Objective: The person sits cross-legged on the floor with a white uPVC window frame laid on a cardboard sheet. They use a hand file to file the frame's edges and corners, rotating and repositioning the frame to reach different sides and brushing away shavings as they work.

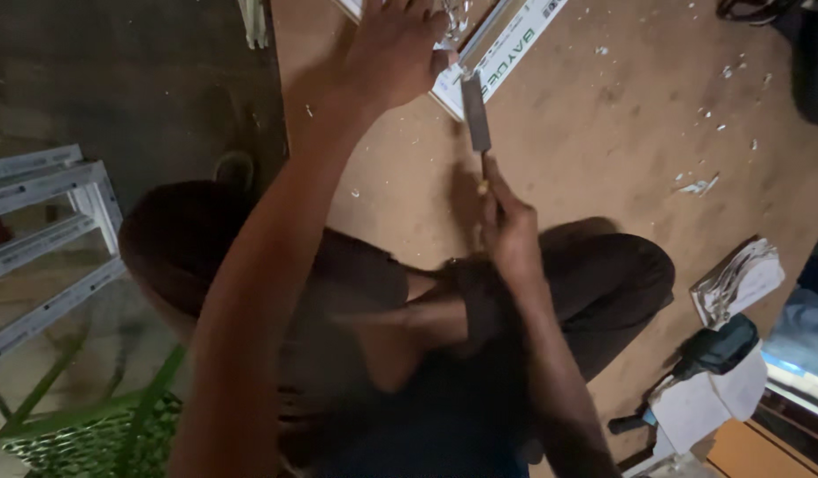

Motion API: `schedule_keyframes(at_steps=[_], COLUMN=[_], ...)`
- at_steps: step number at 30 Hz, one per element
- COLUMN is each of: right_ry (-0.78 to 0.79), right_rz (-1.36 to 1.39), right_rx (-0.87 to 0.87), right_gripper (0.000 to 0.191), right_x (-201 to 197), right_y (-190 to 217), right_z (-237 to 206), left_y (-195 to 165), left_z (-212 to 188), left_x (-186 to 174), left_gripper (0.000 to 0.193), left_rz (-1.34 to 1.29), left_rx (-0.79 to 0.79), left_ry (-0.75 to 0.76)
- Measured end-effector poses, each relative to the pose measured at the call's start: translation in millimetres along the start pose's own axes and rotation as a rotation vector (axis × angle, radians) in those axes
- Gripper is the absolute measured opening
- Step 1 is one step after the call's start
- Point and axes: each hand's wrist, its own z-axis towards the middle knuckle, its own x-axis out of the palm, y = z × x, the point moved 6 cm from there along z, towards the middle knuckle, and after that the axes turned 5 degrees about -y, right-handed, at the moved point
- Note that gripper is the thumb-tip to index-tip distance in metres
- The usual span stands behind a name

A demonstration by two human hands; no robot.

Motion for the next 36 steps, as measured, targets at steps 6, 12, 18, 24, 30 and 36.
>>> schedule_keyframes(at_steps=[6, 12, 18, 24, 30, 36], right_ry=[-0.072, -0.05, -0.074, -0.034, -0.06, -0.068], right_rz=[-0.021, -0.053, -0.068, -0.033, -0.077, -0.111], right_rx=[-0.255, -0.083, -0.151, 0.002, -0.152, -0.205], right_gripper=[0.044, 0.044, 0.044, 0.045, 0.047, 0.048], right_x=[-6.6, -0.6, -9.7, -7.4, -5.1, -3.9], right_y=[5.8, -19.0, -13.0, -21.4, -12.0, -7.8], right_z=[-10.8, -15.7, -24.1, -26.9, -24.6, -24.6], left_y=[-5.0, -10.3, -33.3, -29.2, -21.9, -20.8], left_z=[0.6, -1.6, -1.9, 3.6, 5.2, 5.7], left_x=[-6.0, -10.2, -8.0, 5.4, 5.1, 0.8], left_gripper=[0.037, 0.038, 0.024, 0.017, 0.016, 0.011], left_rz=[0.088, -0.008, -0.028, -0.102, -0.169, -0.2], left_rx=[0.079, 0.056, 0.235, 0.183, 0.13, 0.149], left_ry=[-0.069, -0.005, -0.129, -0.137, -0.183, -0.227])
